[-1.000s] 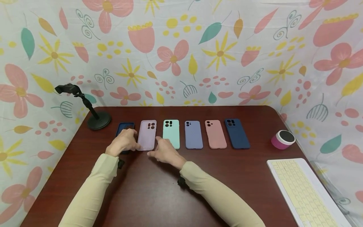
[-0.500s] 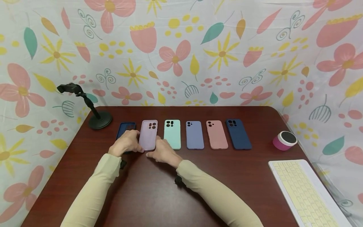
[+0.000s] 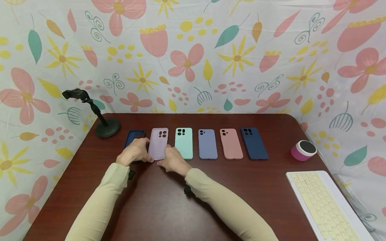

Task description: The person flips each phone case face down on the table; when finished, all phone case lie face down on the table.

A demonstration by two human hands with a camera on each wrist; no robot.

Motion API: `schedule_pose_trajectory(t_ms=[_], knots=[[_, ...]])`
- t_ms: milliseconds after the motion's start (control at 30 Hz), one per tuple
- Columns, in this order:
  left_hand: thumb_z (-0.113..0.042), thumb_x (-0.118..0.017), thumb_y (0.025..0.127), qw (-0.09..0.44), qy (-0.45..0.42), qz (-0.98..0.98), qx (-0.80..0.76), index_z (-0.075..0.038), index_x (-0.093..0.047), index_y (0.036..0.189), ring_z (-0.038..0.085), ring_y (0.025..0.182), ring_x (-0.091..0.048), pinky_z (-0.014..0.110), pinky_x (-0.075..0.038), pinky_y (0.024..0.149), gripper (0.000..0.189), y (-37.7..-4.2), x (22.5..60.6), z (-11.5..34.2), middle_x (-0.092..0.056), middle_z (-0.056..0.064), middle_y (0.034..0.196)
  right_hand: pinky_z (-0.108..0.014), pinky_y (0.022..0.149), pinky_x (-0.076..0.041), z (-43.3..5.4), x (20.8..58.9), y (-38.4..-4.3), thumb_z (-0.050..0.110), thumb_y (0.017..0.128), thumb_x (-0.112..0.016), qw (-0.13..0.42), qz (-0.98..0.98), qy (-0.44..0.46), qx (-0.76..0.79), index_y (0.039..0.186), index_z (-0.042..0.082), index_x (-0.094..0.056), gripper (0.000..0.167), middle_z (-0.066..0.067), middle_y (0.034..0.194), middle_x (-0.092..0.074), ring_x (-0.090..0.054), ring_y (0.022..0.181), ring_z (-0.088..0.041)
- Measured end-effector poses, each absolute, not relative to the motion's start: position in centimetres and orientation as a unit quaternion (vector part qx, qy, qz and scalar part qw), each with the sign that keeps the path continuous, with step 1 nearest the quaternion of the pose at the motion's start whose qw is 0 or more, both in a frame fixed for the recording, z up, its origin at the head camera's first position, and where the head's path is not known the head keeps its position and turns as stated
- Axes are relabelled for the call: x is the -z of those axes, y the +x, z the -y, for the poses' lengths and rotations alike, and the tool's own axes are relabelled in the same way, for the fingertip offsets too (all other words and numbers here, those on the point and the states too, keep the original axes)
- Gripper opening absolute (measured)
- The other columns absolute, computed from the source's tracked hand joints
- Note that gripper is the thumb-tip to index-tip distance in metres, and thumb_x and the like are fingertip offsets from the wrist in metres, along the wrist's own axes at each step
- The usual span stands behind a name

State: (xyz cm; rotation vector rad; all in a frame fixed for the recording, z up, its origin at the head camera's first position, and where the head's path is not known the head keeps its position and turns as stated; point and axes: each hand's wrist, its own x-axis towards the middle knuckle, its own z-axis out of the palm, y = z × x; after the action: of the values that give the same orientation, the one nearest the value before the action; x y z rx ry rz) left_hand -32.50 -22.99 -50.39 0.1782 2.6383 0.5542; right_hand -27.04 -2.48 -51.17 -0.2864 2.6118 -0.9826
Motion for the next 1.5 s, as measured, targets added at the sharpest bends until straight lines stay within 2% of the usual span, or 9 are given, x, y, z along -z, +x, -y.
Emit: schedule_pose_trajectory(t_ms=[267,433,567,733,800,1000,1167,1367,1500], knots=[[-0.034,-0.104,0.071,0.205,0.068,-0.955,-0.201,0.0,-0.057,0.145,0.012,0.07,-0.077,0.039,-0.061,0.089,0.094,-32.3,50.4,22.8,-0.079,-0.003,0.074,-0.026,0.046,-0.057,2.3,51.3,-27.1,0.014,0.098,-0.081,0.173,-0.904,-0.098,0.379,0.132,-0.006,-0.052,0.049,-0.009,0.08,-0.066,-0.068,0.044,-0.012],[-0.034,-0.103,0.072,0.205,0.075,-0.954,-0.206,0.0,-0.058,0.142,0.012,0.072,-0.076,0.036,-0.061,0.082,0.09,-32.0,50.2,22.7,-0.079,-0.003,0.075,-0.027,0.046,-0.057,2.2,51.7,-27.2,0.015,0.1,-0.079,0.171,-0.904,-0.101,0.379,0.132,-0.007,-0.049,0.049,-0.006,0.072,-0.066,-0.068,0.044,-0.013],[-0.032,-0.101,0.076,0.212,0.089,-0.949,-0.214,0.005,-0.055,0.144,0.016,0.073,-0.078,0.037,-0.062,0.078,0.091,-31.2,49.1,22.4,-0.081,0.004,0.084,-0.026,0.049,-0.057,2.0,51.7,-27.1,0.018,0.101,-0.078,0.165,-0.908,-0.108,0.37,0.139,-0.008,-0.045,0.057,-0.007,0.069,-0.071,-0.069,0.044,-0.012],[-0.02,-0.096,0.084,0.226,0.096,-0.936,-0.253,0.012,-0.051,0.148,0.02,0.074,-0.08,0.037,-0.066,0.076,0.084,-29.1,46.0,21.4,-0.079,0.018,0.103,-0.027,0.049,-0.058,1.6,50.6,-26.3,0.015,0.102,-0.077,0.158,-0.902,-0.109,0.388,0.154,-0.007,-0.04,0.067,-0.012,0.096,-0.072,-0.069,0.049,-0.013],[-0.016,-0.094,0.085,0.229,0.091,-0.931,-0.268,0.011,-0.051,0.149,0.019,0.074,-0.08,0.036,-0.067,0.077,0.082,-28.2,44.7,20.8,-0.077,0.021,0.109,-0.027,0.049,-0.057,1.4,49.7,-25.8,0.013,0.102,-0.076,0.149,-0.9,-0.109,0.396,0.158,-0.006,-0.039,0.07,-0.012,0.099,-0.069,-0.069,0.05,-0.014],[-0.014,-0.089,0.091,0.233,0.093,-0.926,-0.282,0.011,-0.049,0.153,0.02,0.079,-0.082,0.039,-0.068,0.084,0.078,-27.2,43.8,20.3,-0.072,0.025,0.119,-0.028,0.047,-0.056,0.8,46.6,-24.2,0.007,0.101,-0.075,0.139,-0.89,-0.099,0.422,0.162,-0.006,-0.031,0.076,-0.012,0.08,-0.07,-0.067,0.048,-0.016],[-0.01,-0.085,0.094,0.243,0.1,-0.909,-0.323,0.013,-0.045,0.157,0.02,0.077,-0.081,0.037,-0.068,0.079,0.077,-27.2,44.1,20.3,-0.071,0.023,0.116,-0.03,0.047,-0.056,0.8,48.4,-25.4,0.01,0.101,-0.075,0.132,-0.89,-0.107,0.423,0.164,-0.002,-0.028,0.08,-0.01,0.078,-0.071,-0.067,0.048,-0.015],[-0.004,-0.059,0.108,0.25,0.12,-0.882,-0.381,0.018,-0.042,0.157,0.017,0.075,-0.075,0.036,-0.069,0.075,0.057,-27.1,44.6,20.8,-0.071,0.022,0.106,-0.029,0.048,-0.057,0.7,51.0,-26.8,0.014,0.1,-0.076,0.12,-0.894,-0.113,0.416,0.165,0.003,-0.027,0.082,-0.004,0.071,-0.069,-0.068,0.047,-0.013],[-0.022,-0.049,0.117,0.237,0.096,-0.875,-0.41,0.017,-0.055,0.145,0.015,0.075,-0.074,0.036,-0.069,0.073,0.048,-27.3,45.0,20.5,-0.068,0.021,0.105,-0.029,0.049,-0.056,0.6,50.6,-26.5,0.016,0.101,-0.075,0.116,-0.894,-0.121,0.416,0.167,0.004,-0.026,0.083,-0.003,0.072,-0.069,-0.068,0.049,-0.013]])
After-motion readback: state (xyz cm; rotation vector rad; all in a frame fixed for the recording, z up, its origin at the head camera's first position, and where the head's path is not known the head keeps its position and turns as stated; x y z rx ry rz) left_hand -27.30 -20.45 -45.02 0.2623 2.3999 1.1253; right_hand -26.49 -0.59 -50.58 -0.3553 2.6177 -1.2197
